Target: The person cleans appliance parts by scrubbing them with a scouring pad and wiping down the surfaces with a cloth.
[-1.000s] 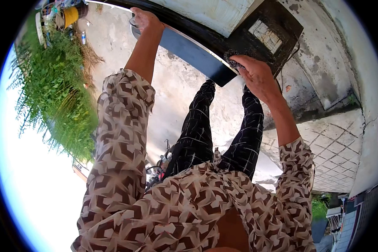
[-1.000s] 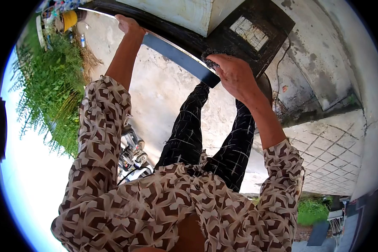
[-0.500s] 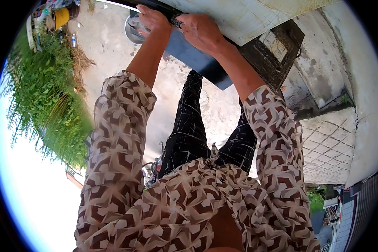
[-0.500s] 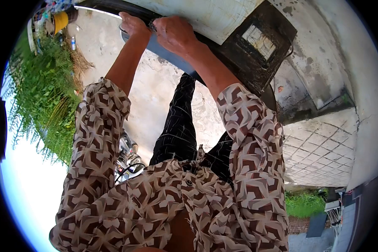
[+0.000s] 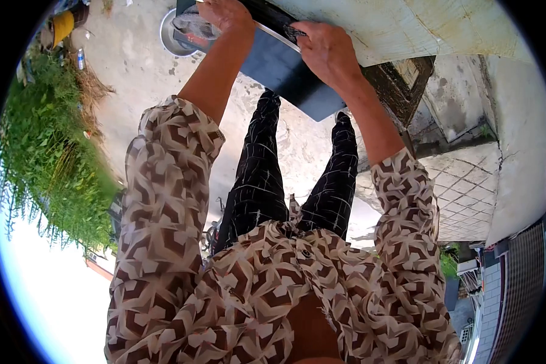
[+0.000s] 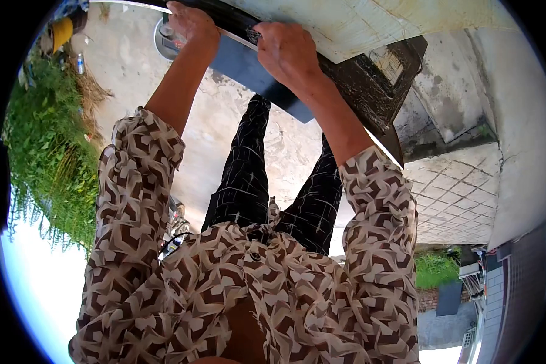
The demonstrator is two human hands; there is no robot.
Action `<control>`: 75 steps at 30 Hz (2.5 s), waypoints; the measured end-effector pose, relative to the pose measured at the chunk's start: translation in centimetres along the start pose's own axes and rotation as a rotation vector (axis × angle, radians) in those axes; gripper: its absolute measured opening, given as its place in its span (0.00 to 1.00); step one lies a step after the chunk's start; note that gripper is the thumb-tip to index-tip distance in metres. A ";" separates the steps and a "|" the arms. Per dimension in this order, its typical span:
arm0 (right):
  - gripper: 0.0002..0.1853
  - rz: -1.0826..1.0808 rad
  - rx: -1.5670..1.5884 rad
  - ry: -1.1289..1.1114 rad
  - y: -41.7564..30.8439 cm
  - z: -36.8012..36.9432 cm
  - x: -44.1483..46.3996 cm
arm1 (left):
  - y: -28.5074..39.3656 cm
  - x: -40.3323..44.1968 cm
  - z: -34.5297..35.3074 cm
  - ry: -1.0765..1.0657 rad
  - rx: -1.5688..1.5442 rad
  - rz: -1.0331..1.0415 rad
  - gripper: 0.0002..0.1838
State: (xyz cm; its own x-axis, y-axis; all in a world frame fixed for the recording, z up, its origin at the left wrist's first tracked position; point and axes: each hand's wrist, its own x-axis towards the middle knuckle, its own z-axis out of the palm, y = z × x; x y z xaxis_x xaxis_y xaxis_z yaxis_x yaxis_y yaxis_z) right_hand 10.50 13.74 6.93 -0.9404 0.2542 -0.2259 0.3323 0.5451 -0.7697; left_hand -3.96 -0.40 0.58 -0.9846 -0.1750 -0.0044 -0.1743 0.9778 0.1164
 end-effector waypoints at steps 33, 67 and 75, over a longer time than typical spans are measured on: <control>0.15 0.957 1.051 0.216 6.8 -11.1 -14.8 | 5.2 -3.2 -6.3 -0.481 -1.106 -0.758 0.32; 0.32 0.103 -0.592 0.154 6.1 -1.7 -11.7 | 5.0 -13.6 -6.5 -0.541 -0.165 1.247 0.14; 0.31 0.099 -0.589 0.168 8.9 -2.4 -13.3 | 4.4 -6.0 -5.0 -0.602 -0.240 1.542 0.07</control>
State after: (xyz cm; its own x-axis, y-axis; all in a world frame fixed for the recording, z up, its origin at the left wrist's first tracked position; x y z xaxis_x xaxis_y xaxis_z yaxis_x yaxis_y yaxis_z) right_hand 26.09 17.11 4.54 -0.8947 0.4222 -0.1456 0.4465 0.8498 -0.2799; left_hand 1.24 4.38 6.03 -0.0955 0.9907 -0.0968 0.8480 0.1319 0.5133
